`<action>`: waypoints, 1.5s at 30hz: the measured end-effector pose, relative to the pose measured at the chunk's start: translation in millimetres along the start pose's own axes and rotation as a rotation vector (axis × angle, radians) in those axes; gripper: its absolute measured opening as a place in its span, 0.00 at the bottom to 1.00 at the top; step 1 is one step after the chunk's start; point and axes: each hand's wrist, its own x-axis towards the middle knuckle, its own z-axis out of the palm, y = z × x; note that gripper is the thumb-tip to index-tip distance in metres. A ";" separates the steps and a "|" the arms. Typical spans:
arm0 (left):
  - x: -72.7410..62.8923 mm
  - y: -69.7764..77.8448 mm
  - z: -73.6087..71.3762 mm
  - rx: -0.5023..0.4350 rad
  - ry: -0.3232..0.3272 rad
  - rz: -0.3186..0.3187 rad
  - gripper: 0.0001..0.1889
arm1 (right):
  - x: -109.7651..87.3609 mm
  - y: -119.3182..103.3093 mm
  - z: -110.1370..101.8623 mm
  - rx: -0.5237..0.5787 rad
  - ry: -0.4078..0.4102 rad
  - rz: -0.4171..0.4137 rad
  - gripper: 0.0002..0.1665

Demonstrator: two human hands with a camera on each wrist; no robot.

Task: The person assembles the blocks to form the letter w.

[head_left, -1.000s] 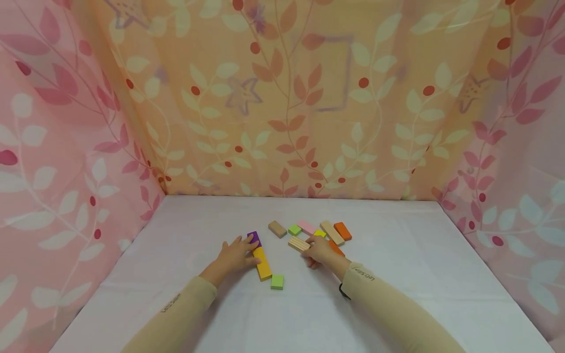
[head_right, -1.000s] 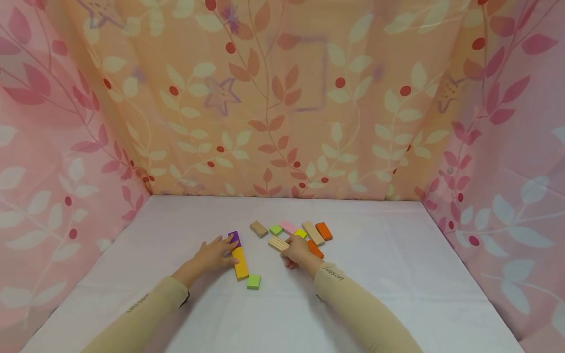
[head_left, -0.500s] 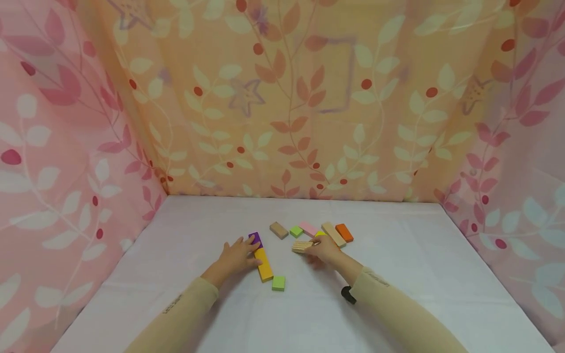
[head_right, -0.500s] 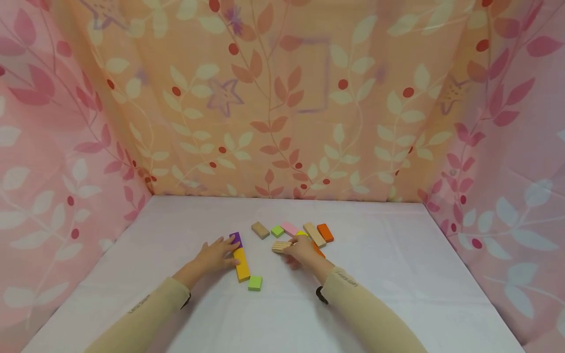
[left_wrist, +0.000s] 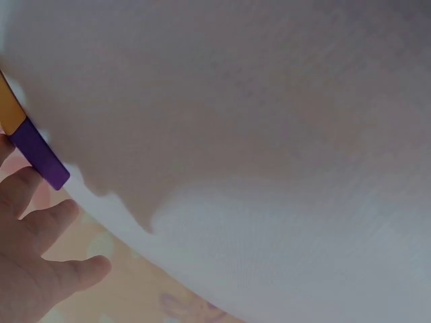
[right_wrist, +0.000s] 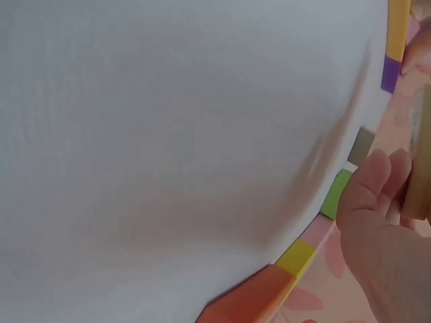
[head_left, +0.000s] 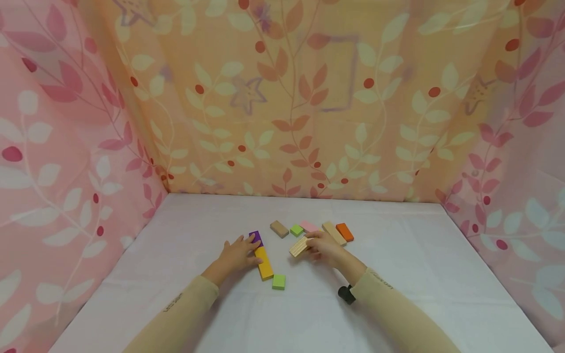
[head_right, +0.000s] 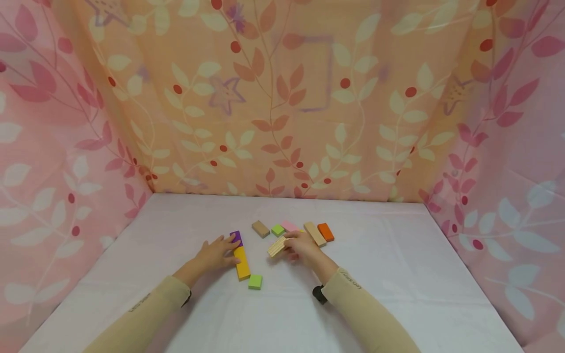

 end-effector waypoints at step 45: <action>1.1 -0.7 -1.6 0.013 -0.020 -0.020 0.34 | -5.9 0.5 24.6 -0.586 -0.078 -0.004 0.12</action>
